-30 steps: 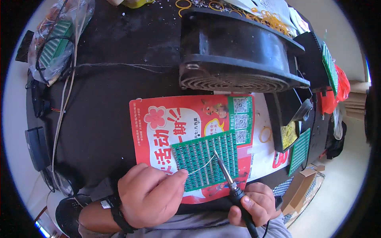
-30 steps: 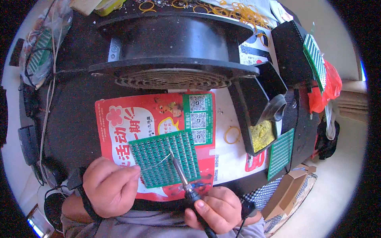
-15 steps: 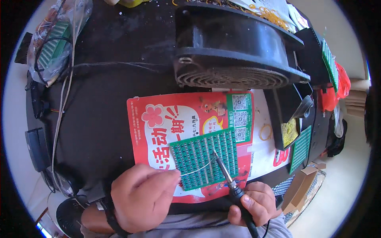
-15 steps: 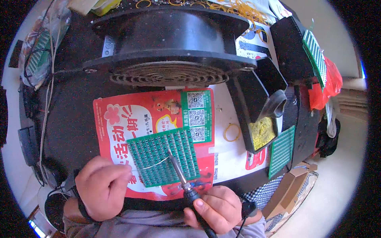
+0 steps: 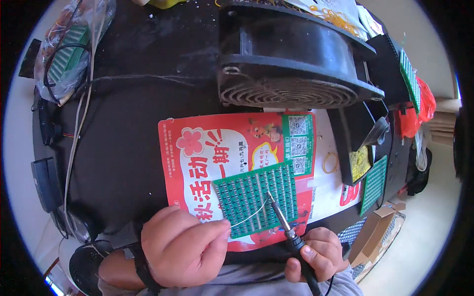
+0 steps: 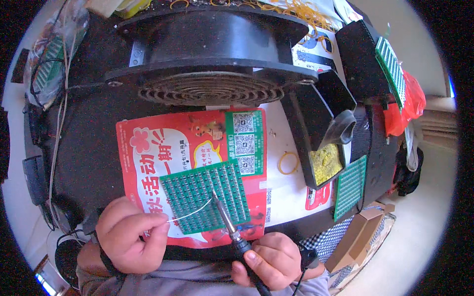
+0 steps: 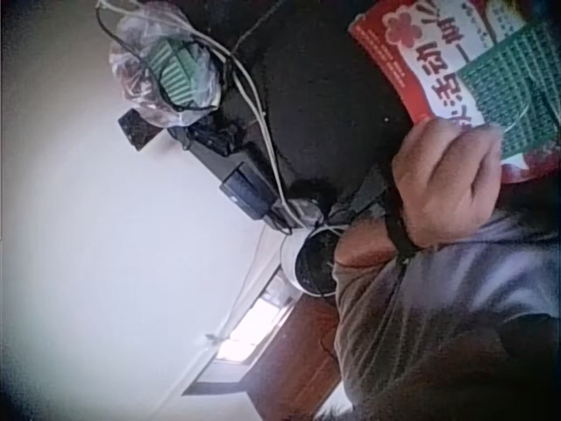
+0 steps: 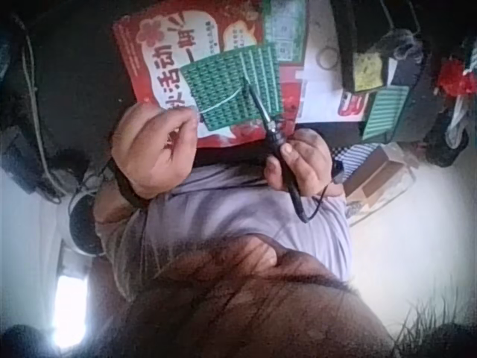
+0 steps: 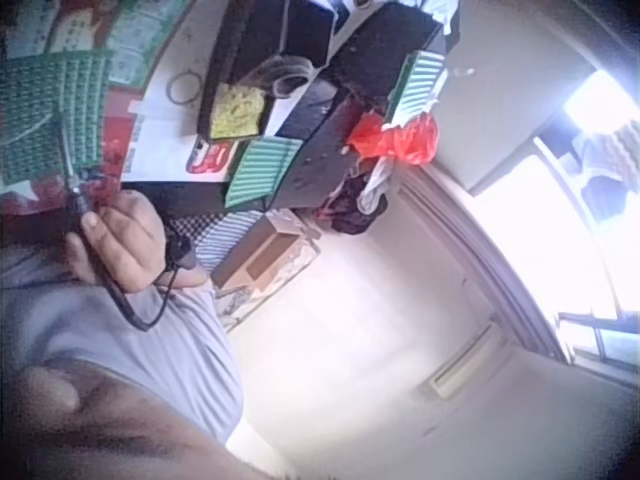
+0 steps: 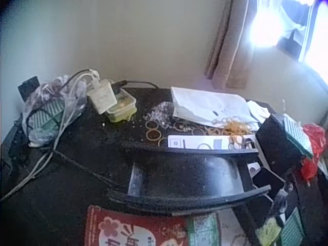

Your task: Soldering components onto a green printed circuit board.

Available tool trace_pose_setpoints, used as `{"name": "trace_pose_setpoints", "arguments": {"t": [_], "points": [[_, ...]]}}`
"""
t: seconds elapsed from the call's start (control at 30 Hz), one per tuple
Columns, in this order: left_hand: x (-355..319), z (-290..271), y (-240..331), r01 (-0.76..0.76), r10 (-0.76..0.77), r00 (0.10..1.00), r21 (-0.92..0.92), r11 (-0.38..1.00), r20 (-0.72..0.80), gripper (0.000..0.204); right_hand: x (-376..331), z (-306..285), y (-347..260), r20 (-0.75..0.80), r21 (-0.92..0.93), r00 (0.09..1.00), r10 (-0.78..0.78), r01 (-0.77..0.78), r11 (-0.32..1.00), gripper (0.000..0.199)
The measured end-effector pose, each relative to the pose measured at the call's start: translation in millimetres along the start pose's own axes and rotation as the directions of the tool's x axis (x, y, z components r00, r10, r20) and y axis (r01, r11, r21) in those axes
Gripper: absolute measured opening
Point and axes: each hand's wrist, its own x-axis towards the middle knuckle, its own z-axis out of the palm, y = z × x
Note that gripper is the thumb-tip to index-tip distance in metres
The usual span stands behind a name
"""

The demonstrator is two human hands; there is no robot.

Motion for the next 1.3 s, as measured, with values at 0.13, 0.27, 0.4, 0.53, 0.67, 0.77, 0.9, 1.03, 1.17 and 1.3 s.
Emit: {"name": "trace_pose_setpoints", "arguments": {"t": [0.13, 0.27, 0.4, 0.53, 0.67, 0.77, 0.9, 1.03, 1.17, 1.3], "points": [[-1.9, 1.4, 1.0, -0.008, 0.008, 1.000, 0.016, 1.000, -0.001, 0.019, -2.5, 2.0, 1.1, -0.022, 0.010, 1.000, -0.011, 0.011, 1.000, 0.032], [-2.8, 2.1, 1.6, -0.030, 0.031, 0.999, 0.023, 0.999, -0.017, 0.019, -0.2, 2.2, 1.3, -0.025, 0.005, 1.000, -0.012, 0.012, 1.000, 0.032], [0.2, 1.2, 1.3, -0.040, 0.039, 0.998, 0.041, 0.998, 0.044, 0.018, -2.1, 1.4, -0.2, -0.040, 0.001, 0.999, -0.009, 0.009, 1.000, 0.032], [-1.7, 1.5, 2.8, -0.029, 0.028, 1.000, 0.060, 0.998, 0.014, 0.019, -3.0, 10.5, 5.4, -0.186, 0.061, 0.980, -0.063, 0.075, 0.995, 0.025], [0.6, 4.6, 1.7, -0.040, 0.039, 0.999, 0.035, 0.999, 0.027, 0.020, -1.7, 8.9, 5.3, -0.192, 0.042, 0.979, -0.068, 0.077, 0.996, 0.025], [-1.5, 4.9, 1.2, -0.031, 0.030, 0.999, 0.053, 0.998, 0.031, 0.021, -3.5, 12.4, 5.5, -0.213, 0.064, 0.975, -0.059, 0.074, 0.995, 0.025], [-2.2, 8.1, 0.9, -0.044, 0.042, 0.999, 0.074, 0.996, 0.028, 0.022, -1.9, 12.4, 6.0, -0.212, 0.042, 0.975, -0.072, 0.083, 0.996, 0.024], [-1.2, 9.0, 1.1, -0.061, 0.060, 0.998, 0.064, 0.996, 0.024, 0.023, -5.3, 7.5, 2.8, -0.161, 0.033, 0.985, -0.057, 0.063, 0.997, 0.026], [-2.7, 10.2, -0.2, -0.069, 0.068, 0.998, 0.065, 0.996, 0.019, 0.022, -6.6, 7.7, -0.5, -0.099, -0.005, 0.995, -0.025, 0.024, 1.000, 0.031], [-1.2, 10.8, 0.8, -0.078, 0.076, 0.997, 0.064, 0.995, 0.029, 0.022, -9.5, 5.1, -1.5, -0.100, 0.009, 0.995, -0.026, 0.027, 1.000, 0.030]]}}
